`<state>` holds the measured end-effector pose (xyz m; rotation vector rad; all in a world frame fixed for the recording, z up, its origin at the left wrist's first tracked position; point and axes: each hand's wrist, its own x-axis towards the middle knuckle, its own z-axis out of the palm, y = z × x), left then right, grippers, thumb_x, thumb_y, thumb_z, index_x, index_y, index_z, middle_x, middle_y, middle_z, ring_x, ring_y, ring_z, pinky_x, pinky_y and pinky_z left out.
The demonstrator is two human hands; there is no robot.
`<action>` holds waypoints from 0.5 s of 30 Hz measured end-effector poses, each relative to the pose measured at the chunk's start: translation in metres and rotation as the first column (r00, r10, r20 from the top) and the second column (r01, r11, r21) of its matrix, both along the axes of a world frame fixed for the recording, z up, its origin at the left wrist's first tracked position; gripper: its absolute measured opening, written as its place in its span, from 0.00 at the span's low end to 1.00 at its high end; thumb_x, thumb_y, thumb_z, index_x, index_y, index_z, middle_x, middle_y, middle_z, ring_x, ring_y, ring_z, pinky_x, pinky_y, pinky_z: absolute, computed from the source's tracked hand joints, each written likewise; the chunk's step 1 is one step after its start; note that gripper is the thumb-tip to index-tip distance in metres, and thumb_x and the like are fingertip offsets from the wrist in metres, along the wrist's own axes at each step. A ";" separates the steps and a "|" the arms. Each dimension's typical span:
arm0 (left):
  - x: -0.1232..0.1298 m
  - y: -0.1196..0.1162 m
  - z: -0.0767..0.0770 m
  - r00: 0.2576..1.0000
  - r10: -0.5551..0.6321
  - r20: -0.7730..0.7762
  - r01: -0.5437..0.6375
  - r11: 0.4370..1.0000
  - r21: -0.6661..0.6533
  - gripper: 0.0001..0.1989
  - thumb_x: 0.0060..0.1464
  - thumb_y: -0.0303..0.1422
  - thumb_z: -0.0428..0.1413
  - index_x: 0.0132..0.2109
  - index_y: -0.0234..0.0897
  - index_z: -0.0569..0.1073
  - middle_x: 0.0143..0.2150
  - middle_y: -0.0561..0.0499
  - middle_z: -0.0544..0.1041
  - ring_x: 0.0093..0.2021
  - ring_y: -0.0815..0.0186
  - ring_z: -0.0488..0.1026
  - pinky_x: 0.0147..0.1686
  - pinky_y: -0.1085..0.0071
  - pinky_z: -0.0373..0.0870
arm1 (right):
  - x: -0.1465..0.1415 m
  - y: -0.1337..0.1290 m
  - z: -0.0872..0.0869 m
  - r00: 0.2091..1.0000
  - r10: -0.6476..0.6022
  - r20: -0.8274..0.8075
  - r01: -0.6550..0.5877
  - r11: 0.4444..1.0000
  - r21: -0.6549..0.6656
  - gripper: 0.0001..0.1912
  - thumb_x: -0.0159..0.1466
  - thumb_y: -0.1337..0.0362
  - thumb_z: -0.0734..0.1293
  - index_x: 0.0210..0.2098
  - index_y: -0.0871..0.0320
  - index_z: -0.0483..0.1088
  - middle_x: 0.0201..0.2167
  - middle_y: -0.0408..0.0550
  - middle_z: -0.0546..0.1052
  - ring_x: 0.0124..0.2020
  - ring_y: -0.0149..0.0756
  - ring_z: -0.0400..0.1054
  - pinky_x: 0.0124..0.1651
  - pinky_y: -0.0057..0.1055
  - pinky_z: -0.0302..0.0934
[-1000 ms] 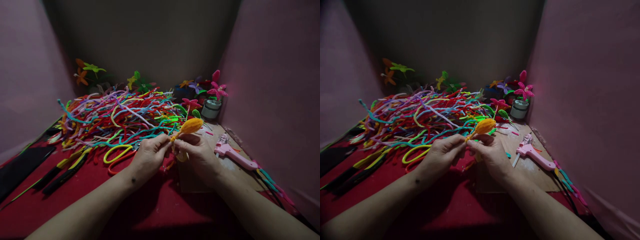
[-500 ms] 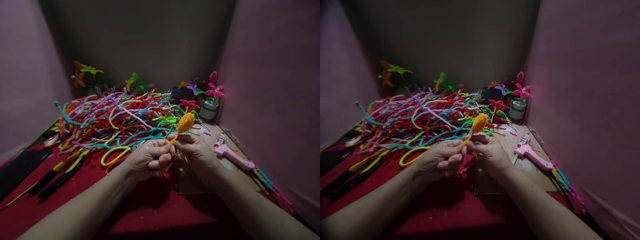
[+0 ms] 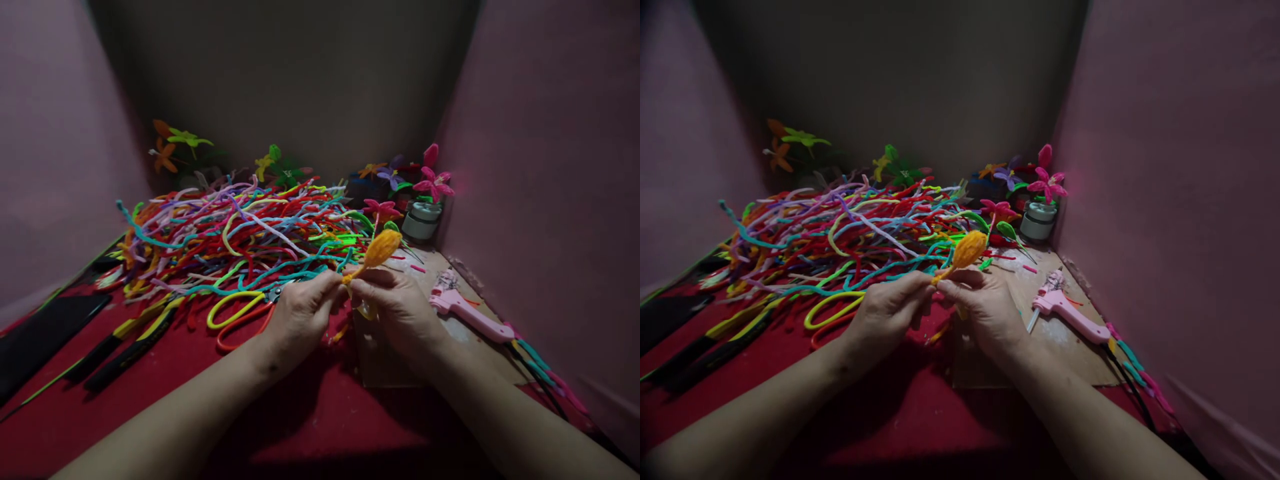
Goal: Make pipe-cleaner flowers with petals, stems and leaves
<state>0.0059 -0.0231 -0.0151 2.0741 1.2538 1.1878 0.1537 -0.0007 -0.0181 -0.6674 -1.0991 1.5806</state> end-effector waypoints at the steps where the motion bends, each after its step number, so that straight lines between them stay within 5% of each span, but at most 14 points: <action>1: 0.001 0.000 0.003 0.997 -0.008 0.076 0.015 0.995 -0.094 0.11 0.57 0.33 0.46 0.31 0.35 0.69 0.20 0.57 0.65 0.18 0.76 0.61 0.20 0.79 0.59 | 0.000 0.000 0.000 1.000 0.007 -0.002 -0.007 1.000 -0.010 0.03 0.49 0.68 0.72 0.26 0.57 0.75 0.28 0.44 0.75 0.27 0.30 0.66 0.35 0.31 0.60; 6: 0.003 0.000 0.014 0.873 -0.056 0.485 0.319 0.817 -0.480 0.10 0.56 0.34 0.49 0.29 0.34 0.67 0.17 0.58 0.65 0.12 0.78 0.58 0.12 0.82 0.53 | 0.002 0.001 0.000 0.996 0.088 -0.010 -0.088 0.995 -0.040 0.07 0.51 0.67 0.71 0.31 0.59 0.76 0.24 0.43 0.73 0.25 0.29 0.65 0.32 0.30 0.60; 12: -0.004 0.007 0.010 0.621 -0.061 0.781 0.705 0.480 -0.523 0.08 0.55 0.35 0.51 0.31 0.36 0.66 0.15 0.62 0.58 0.10 0.80 0.43 0.08 0.82 0.46 | 0.002 0.002 0.003 0.996 0.087 0.015 -0.087 0.996 0.036 0.06 0.51 0.70 0.70 0.30 0.58 0.76 0.23 0.43 0.74 0.26 0.29 0.66 0.33 0.28 0.61; 14: -0.004 0.007 0.010 0.646 -0.087 0.758 0.693 0.484 -0.535 0.08 0.55 0.36 0.50 0.31 0.36 0.66 0.15 0.62 0.58 0.10 0.80 0.43 0.08 0.82 0.46 | 0.002 0.003 0.002 0.997 0.071 0.014 -0.071 0.996 0.054 0.06 0.51 0.70 0.70 0.30 0.58 0.76 0.23 0.43 0.74 0.26 0.29 0.66 0.34 0.28 0.61; 15: -0.003 0.006 0.011 0.699 -0.105 0.707 0.638 0.538 -0.551 0.09 0.56 0.37 0.49 0.31 0.36 0.66 0.15 0.61 0.59 0.10 0.79 0.45 0.09 0.81 0.47 | 0.002 0.003 0.001 0.998 0.062 0.009 -0.062 0.996 0.057 0.05 0.51 0.70 0.70 0.29 0.58 0.76 0.23 0.43 0.74 0.26 0.29 0.66 0.34 0.28 0.61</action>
